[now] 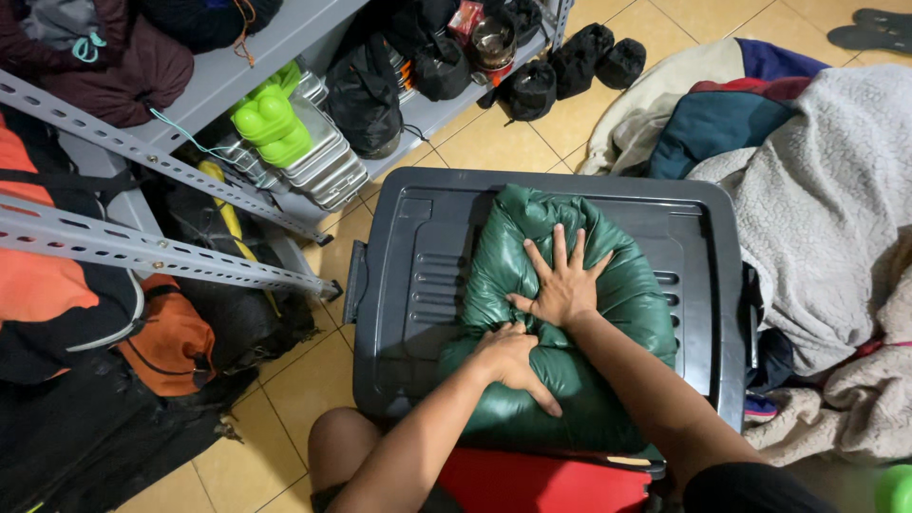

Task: The person folds and rolls a green sleeping bag on top of a plastic storage bin lid by hand.

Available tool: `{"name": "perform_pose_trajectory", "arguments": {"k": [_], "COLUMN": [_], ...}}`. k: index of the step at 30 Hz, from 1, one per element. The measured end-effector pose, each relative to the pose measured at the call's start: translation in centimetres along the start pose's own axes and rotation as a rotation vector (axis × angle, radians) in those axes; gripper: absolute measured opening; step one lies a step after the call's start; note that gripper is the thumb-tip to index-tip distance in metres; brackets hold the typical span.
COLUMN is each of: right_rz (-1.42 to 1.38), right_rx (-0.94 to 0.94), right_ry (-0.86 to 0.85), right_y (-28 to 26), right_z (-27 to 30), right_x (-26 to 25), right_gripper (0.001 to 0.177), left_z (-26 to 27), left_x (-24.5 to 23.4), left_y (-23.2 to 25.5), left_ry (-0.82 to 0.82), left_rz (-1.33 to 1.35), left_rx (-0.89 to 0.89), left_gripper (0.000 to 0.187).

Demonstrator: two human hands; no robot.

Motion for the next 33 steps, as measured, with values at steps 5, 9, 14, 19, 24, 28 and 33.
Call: {"name": "perform_pose_trajectory", "arguments": {"k": [5, 9, 14, 19, 24, 28, 33], "right_rz": [-0.055, -0.087, -0.046, -0.159, -0.326, 0.121, -0.034], "right_rx": [-0.042, -0.072, -0.066, -0.021, -0.283, -0.574, -0.511], "right_ry": [0.148, 0.154, 0.099, -0.119, -0.286, -0.09, -0.351], "right_y": [0.1, 0.0, -0.1, 0.4, 2.0, 3.5, 2.3], "right_z": [0.0, -0.4, -0.5, 1.0, 12.4, 19.2, 17.8], "right_x": [1.2, 1.5, 0.7, -1.7, -8.2, -4.8, -8.0], "right_gripper": [0.1, 0.099, 0.1, 0.097, 0.108, 0.165, 0.135], "left_z": [0.2, -0.6, -2.0, -2.7, -3.0, -4.7, -3.8], "left_x": [-0.4, -0.1, 0.9, 1.8, 2.7, 3.9, 3.9], "left_y": [0.3, 0.0, -0.9, -1.9, -1.8, -3.0, -2.9], "left_ry": [-0.005, 0.016, 0.046, 0.086, 0.068, 0.091, 0.131], "left_rz": [-0.003, 0.007, -0.003, 0.099, 0.066, 0.041, 0.064], "left_rx": [0.005, 0.018, 0.025, -0.001, 0.027, 0.026, 0.044], "left_gripper": [0.127, 0.125, 0.123, 0.125, 0.122, 0.127, 0.123]}}
Point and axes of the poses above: each hand's wrist, its own z-axis away from the middle knuckle, its own x-axis out of the palm, y = z × x, the point moved 5 cm from there along -z, towards the middle knuckle, and after that the axes turned 4 degrees about y, right-handed, at the moved point
